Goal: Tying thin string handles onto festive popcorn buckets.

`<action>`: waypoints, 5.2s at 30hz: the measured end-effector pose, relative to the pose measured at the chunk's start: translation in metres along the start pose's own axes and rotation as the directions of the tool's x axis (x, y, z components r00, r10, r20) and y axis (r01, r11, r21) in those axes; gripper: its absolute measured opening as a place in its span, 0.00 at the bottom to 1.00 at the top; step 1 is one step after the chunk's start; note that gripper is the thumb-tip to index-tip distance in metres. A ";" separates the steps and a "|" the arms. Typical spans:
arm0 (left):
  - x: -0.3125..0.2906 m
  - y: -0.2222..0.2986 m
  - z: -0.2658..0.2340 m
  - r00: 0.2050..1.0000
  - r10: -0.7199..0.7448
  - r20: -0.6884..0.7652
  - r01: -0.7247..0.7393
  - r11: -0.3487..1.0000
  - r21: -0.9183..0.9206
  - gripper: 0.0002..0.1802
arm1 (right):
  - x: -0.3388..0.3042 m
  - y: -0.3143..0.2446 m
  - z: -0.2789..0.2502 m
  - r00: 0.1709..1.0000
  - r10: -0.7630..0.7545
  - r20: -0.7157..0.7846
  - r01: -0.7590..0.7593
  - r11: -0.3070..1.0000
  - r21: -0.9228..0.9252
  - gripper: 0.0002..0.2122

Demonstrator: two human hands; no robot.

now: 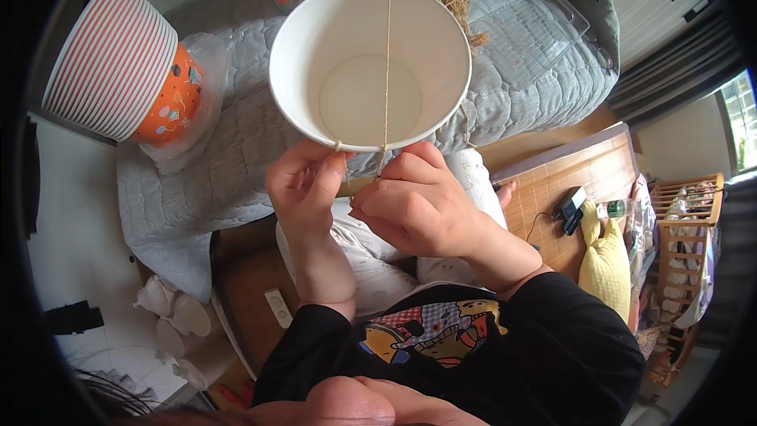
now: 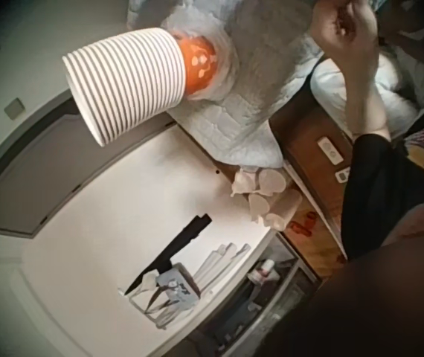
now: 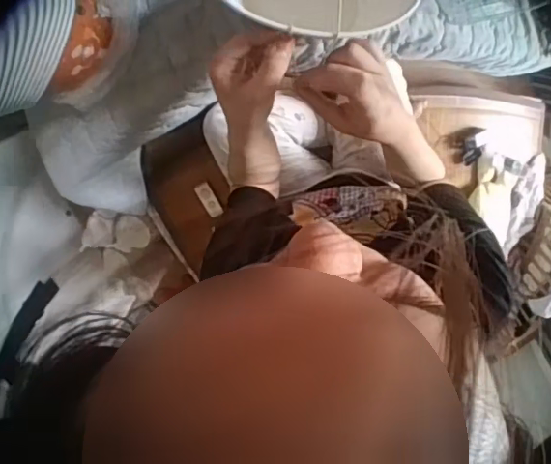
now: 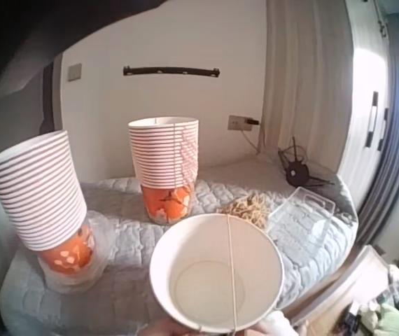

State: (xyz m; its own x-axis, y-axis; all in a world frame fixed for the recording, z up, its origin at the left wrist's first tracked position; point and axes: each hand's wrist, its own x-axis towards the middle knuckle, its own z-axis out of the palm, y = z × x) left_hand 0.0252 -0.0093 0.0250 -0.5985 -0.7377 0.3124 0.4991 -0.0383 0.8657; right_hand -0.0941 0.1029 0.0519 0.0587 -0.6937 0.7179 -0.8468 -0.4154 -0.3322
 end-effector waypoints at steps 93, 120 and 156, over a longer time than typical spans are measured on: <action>0.015 0.001 0.001 0.950 0.313 -0.020 -0.270 0.848 0.457 0.07 | 0.000 0.004 0.016 0.942 0.313 -0.123 -0.326 0.940 -0.098 0.08; 0.014 -0.003 -0.009 0.722 0.648 0.243 -0.551 0.326 0.768 0.21 | -0.002 0.005 0.011 0.976 0.213 -0.053 -0.218 0.968 -0.127 0.08; 0.020 0.037 -0.006 0.670 0.457 0.585 -0.697 0.117 0.707 0.13 | 0.007 0.085 -0.033 0.809 0.337 -0.482 -0.401 0.916 -0.032 0.25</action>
State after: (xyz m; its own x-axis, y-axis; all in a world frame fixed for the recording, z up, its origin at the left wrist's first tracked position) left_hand 0.0352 -0.0297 0.0610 -0.5400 -0.1172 0.8335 0.0324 0.9866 0.1597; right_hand -0.1832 0.0820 0.0484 -0.4928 -0.4177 0.7633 -0.8158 -0.0834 -0.5723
